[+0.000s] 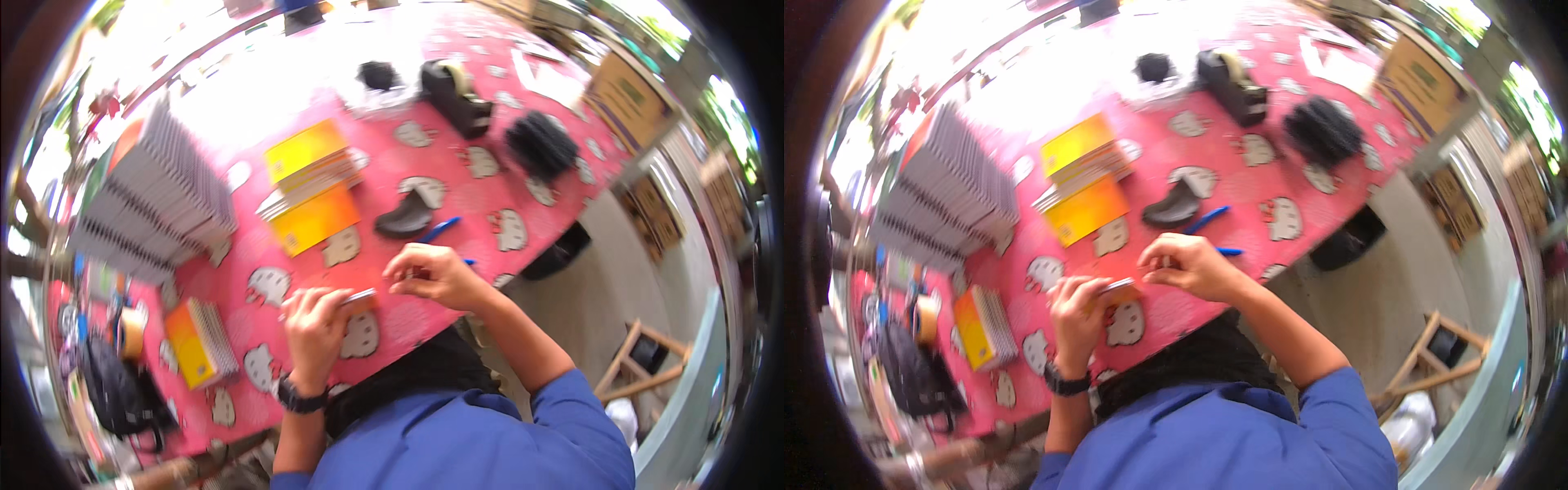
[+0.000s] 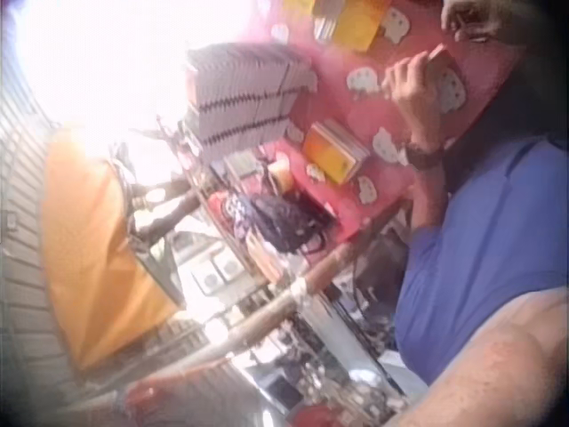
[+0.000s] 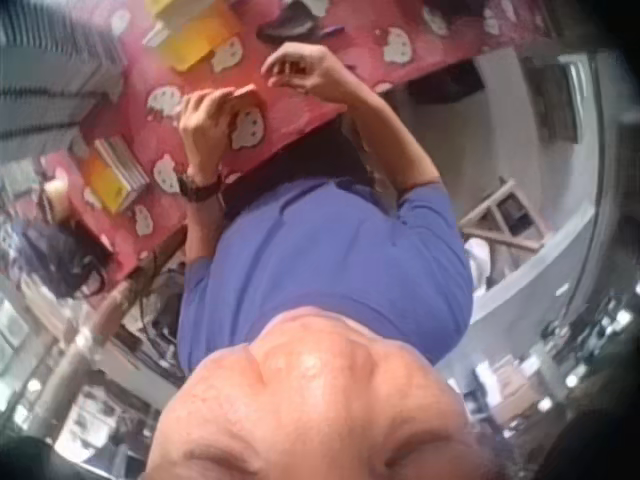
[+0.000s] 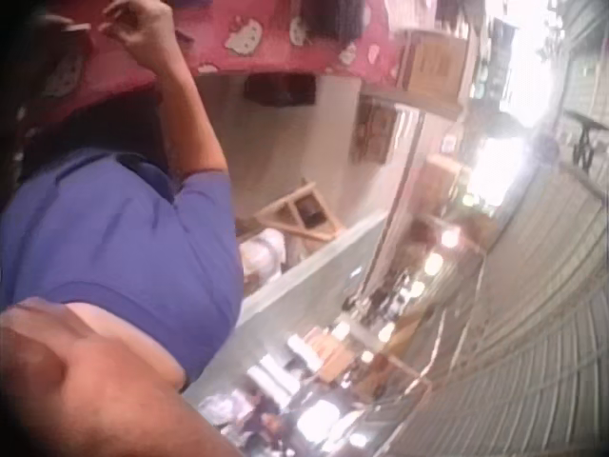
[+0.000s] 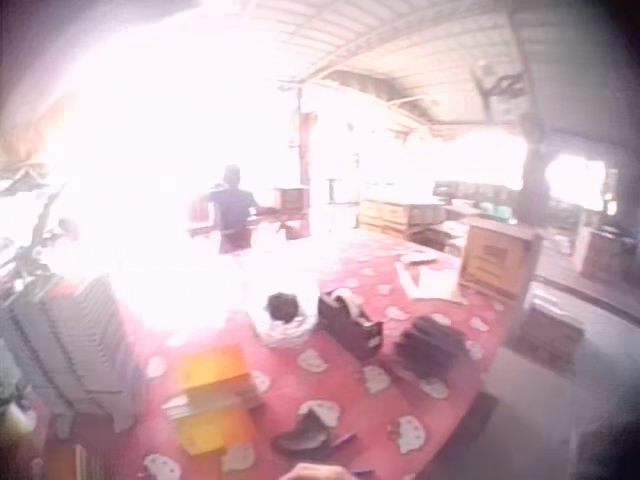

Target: The person assembles notebooks by threading plastic spirals through the punched edges of paper stacks and covers by hand, using a piece of foam to help grip and rotate the spirals.

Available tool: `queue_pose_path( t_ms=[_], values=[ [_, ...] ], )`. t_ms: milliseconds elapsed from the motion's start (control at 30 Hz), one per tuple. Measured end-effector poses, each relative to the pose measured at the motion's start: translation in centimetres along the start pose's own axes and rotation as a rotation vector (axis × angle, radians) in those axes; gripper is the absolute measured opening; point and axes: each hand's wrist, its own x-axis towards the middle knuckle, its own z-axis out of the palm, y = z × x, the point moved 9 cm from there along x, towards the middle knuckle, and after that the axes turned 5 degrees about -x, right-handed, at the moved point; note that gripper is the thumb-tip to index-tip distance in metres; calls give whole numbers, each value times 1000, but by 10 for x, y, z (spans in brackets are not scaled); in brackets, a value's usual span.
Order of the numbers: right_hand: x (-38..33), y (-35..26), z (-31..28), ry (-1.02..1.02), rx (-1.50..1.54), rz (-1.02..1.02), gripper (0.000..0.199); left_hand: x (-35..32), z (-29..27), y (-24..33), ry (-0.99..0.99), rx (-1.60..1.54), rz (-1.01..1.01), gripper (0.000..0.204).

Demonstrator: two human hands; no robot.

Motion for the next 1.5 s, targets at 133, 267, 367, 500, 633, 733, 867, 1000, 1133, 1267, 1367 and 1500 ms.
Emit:
queue_pose_path(
  t_ms=[133, 267, 367, 500, 633, 733, 867, 1000, 1133, 1267, 1367, 1500],
  values=[
    [13, -12, 27, -36, -64, -78, 11, -12, -7, -6, 13, -23, -22, 15],
    [13, -10, 32, -92, -242, -137, 9, -17, -8, -1, 31, -20, -20, 20],
    [13, -5, 23, 0, -300, -144, 10, -18, -5, -2, 29, 2, -12, 23],
    [11, -17, 30, 379, -556, -217, 15, -16, -2, 4, 44, 26, 6, 26],
    [10, -19, 48, 400, -542, -161, 15, -18, -1, 4, 69, 22, 18, 26],
    [13, -1, 30, 220, -162, -40, 12, -18, -3, 5, 54, 13, 3, 24],
    [8, -5, 28, -22, -68, -16, 13, -17, -5, 3, 52, 5, 10, 21],
    [8, -15, 28, -62, -149, -170, 14, -17, -4, 4, 34, 0, 0, 21],
    [7, -21, 31, -91, -201, -274, 14, -17, -3, 5, 15, -3, -3, 21],
    [6, -14, 41, -193, -192, -165, 21, -18, -1, 5, 9, 16, -13, 22],
    [9, -24, 39, -153, -303, -165, 27, -16, -3, 7, 57, 1, -13, 20],
    [6, -8, 50, -355, -219, 20, 38, -13, 3, 14, 49, -67, -60, 25]
  ],
)
